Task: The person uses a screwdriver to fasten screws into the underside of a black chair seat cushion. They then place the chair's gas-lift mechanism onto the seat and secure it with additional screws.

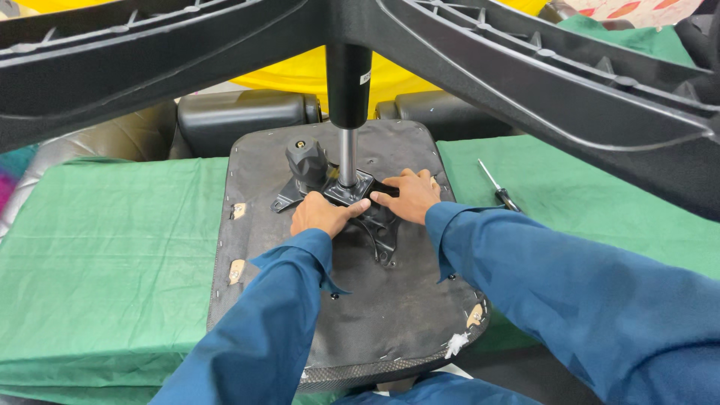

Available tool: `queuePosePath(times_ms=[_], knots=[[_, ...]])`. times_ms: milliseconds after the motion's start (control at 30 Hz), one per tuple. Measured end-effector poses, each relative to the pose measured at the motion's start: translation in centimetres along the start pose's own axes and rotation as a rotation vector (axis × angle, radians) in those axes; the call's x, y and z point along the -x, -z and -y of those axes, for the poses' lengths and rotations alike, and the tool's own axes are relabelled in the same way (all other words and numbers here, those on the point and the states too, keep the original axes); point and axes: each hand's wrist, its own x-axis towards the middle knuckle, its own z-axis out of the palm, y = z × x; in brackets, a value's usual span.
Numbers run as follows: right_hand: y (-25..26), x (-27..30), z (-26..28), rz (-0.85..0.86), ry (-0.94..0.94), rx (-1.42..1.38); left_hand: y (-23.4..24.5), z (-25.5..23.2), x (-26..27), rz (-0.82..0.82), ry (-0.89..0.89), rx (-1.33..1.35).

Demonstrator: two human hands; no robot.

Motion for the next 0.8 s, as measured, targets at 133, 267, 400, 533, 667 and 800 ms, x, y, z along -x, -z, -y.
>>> queuePosePath(times_ms=[133, 267, 400, 533, 667, 800], knots=[[0.6, 0.3, 0.5, 0.014, -0.008, -0.003, 0.2, 0.0, 0.0, -0.001, 0.005, -0.037], [1.1, 0.7, 0.8, 0.039, -0.03, 0.0, 0.1, 0.1, -0.6, 0.012, 0.027, -0.116], [1.3, 0.8, 1.2, 0.049, -0.064, -0.03, 0.2, 0.2, -1.5, 0.028, 0.005, -0.189], [1.3, 0.9, 1.2, 0.046, -0.077, -0.056, 0.2, 0.1, -2.4, 0.047, -0.003, -0.255], [1.0, 1.5, 1.4, 0.059, -0.074, -0.049, 0.4, 0.9, -4.1, 0.05, -0.049, -0.295], [0.4, 2.1, 1.5, 0.06, -0.083, -0.066, -0.5, 3.6, -7.0, -0.009, -0.153, -0.286]])
